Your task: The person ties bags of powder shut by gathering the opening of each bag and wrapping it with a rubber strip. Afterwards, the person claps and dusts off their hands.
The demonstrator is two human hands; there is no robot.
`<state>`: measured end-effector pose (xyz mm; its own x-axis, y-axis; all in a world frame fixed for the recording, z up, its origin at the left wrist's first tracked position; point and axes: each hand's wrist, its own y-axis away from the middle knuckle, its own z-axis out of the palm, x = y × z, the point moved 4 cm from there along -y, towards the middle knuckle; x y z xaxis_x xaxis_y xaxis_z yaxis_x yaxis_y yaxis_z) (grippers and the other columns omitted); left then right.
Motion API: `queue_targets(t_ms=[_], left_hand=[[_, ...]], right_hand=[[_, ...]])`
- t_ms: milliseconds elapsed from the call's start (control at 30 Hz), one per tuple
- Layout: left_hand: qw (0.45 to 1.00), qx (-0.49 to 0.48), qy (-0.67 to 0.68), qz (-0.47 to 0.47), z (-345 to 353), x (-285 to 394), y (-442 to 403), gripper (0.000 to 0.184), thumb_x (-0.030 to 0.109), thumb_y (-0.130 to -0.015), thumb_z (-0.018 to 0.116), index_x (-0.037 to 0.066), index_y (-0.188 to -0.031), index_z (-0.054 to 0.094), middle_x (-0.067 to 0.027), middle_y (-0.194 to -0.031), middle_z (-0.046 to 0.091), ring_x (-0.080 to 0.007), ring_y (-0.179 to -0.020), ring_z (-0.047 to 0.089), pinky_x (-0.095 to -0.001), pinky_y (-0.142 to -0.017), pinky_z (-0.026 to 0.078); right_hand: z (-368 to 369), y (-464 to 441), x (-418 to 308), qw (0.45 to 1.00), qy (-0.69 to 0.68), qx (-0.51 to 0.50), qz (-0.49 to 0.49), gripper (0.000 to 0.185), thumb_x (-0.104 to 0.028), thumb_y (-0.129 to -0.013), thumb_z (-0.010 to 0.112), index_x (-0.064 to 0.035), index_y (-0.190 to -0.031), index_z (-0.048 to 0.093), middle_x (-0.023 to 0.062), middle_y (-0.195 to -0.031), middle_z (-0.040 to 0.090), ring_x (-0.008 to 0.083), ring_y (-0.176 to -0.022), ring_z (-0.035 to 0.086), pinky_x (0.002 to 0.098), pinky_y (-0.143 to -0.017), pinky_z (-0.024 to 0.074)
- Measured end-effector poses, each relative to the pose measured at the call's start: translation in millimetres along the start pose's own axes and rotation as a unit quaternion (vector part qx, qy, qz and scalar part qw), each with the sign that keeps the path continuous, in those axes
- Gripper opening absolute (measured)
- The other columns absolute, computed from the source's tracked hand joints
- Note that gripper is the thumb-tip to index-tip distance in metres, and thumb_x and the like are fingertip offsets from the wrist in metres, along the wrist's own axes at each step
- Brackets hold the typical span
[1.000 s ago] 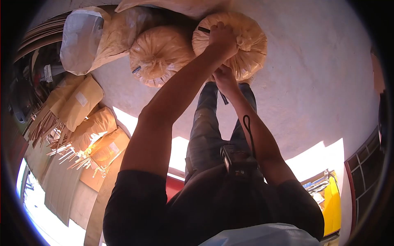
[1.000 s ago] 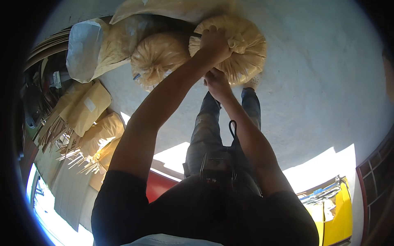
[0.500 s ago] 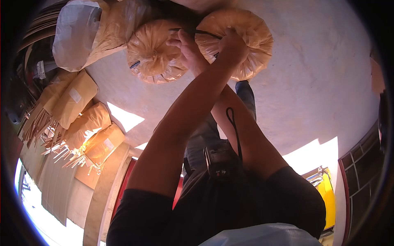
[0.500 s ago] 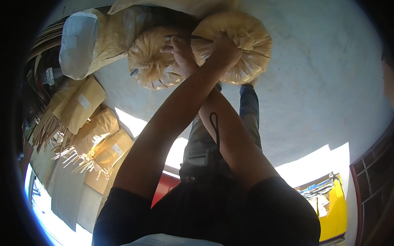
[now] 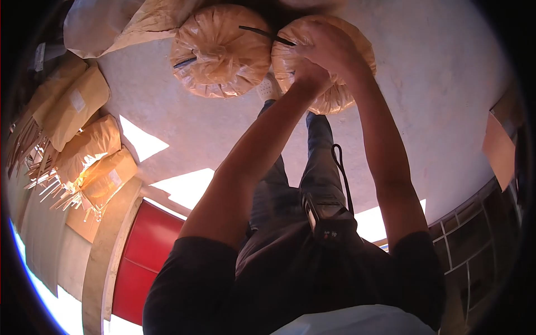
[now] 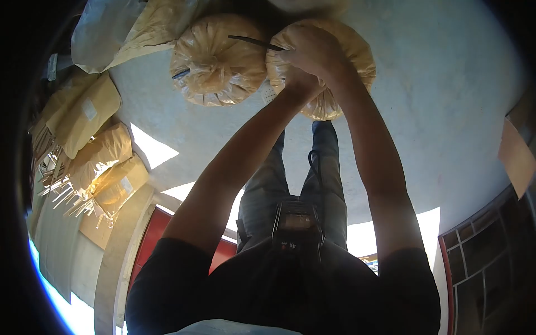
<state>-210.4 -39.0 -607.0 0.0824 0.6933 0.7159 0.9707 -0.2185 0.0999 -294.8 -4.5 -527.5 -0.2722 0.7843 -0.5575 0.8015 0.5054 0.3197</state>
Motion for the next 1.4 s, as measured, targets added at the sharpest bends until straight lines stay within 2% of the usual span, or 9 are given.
queue_targets(t_ms=[133,200,367,433,567,667,833,1000,1400], left_hand=[[0.997,-0.024,-0.066,-0.01,2,-3,1,0.055,0.04,-0.083,0.068,0.004,-0.123,0.055,-0.0163,-0.108,0.065,-0.0342,-0.092,0.066,-0.0457,-0.081,0.052],[0.999,-0.007,0.016,-0.027,-10,5,7,0.052,0.033,-0.083,0.067,0.004,-0.124,0.055,-0.0158,-0.114,0.061,-0.0348,-0.093,0.065,-0.0455,-0.079,0.053],[0.995,0.072,0.064,0.037,5,-18,20,0.054,0.028,-0.075,0.074,0.008,-0.122,0.056,-0.013,-0.113,0.057,-0.0336,-0.091,0.066,-0.0424,-0.073,0.056],[0.993,0.088,0.048,0.055,4,-17,15,0.055,0.03,-0.075,0.075,0.008,-0.122,0.056,-0.0129,-0.112,0.057,-0.0333,-0.092,0.066,-0.042,-0.074,0.056],[0.992,0.103,0.024,0.075,7,-8,3,0.056,0.034,-0.075,0.077,0.009,-0.12,0.058,-0.0111,-0.113,0.06,-0.0321,-0.095,0.066,-0.0392,-0.081,0.055],[0.994,0.061,0.051,0.074,10,-11,-4,0.06,0.036,-0.073,0.079,0.008,-0.121,0.058,-0.0115,-0.113,0.065,-0.0315,-0.099,0.066,-0.0374,-0.086,0.054],[0.962,-0.263,0.064,-0.032,-41,-6,-34,0.06,0.028,-0.071,0.08,0.004,-0.121,0.057,-0.0156,-0.11,0.069,-0.0308,-0.102,0.067,-0.0371,-0.088,0.054],[0.949,-0.313,-0.028,0.005,-45,-30,-49,0.045,0.022,-0.074,0.076,0.005,-0.113,0.063,-0.0164,-0.108,0.07,-0.0295,-0.102,0.068,-0.038,-0.086,0.054],[0.996,0.068,0.054,-0.01,-4,-56,-60,0.03,0.022,-0.082,0.066,-0.002,-0.101,0.066,-0.0171,-0.091,0.072,-0.0288,-0.083,0.072,-0.0357,-0.071,0.055]], right_hand=[[83,-59,1,0.982,0.134,-0.096,-0.088,0.031,-0.032,-0.089,0.064,-0.0016,-0.095,0.065,0.0187,-0.084,0.065,0.0319,-0.09,0.066,0.0419,-0.075,0.051],[64,-67,9,0.99,-0.079,-0.12,0.008,0.036,-0.038,-0.094,0.058,-0.0027,-0.093,0.065,0.0137,-0.079,0.062,0.0276,-0.087,0.066,0.0395,-0.074,0.0497],[37,-25,146,0.648,-0.732,0.07,0.199,0.036,-0.032,-0.102,0.05,-0.0079,-0.078,0.061,0.0025,-0.064,0.059,0.0168,-0.056,0.054,0.0313,-0.052,0.0444],[34,26,193,0.626,-0.763,-0.086,0.139,0.037,-0.042,-0.101,0.049,-0.0101,-0.087,0.063,0.0009,-0.075,0.057,0.0158,-0.08,0.058,0.0326,-0.08,0.0455],[21,120,122,0.498,-0.735,0.22,0.404,0.035,-0.036,-0.104,0.047,-0.0146,-0.076,0.046,-0.0031,-0.068,0.042,0.0121,-0.072,0.045,0.0298,-0.078,0.0406],[78,164,118,0.469,-0.828,0.17,0.256,0.035,-0.031,-0.105,0.047,-0.016,-0.074,0.042,-0.0049,-0.063,0.029,0.011,-0.063,0.028,0.0281,-0.063,0.0301],[78,156,117,0.366,-0.851,0.256,0.276,0.027,-0.025,-0.105,0.048,-0.0148,-0.079,0.045,-0.0051,-0.067,0.033,0.0107,-0.066,0.035,0.0248,-0.066,0.0328],[90,144,127,0.455,-0.83,0.225,0.23,0.02,-0.017,-0.101,0.053,-0.0139,-0.083,0.049,-0.003,-0.075,0.038,0.0117,-0.07,0.041,0.0267,-0.067,0.0341],[98,139,90,0.44,-0.842,0.215,0.228,0.036,-0.027,-0.103,0.049,-0.0151,-0.07,0.043,-0.0039,-0.061,0.035,0.0108,-0.06,0.038,0.0265,-0.056,0.0275]])
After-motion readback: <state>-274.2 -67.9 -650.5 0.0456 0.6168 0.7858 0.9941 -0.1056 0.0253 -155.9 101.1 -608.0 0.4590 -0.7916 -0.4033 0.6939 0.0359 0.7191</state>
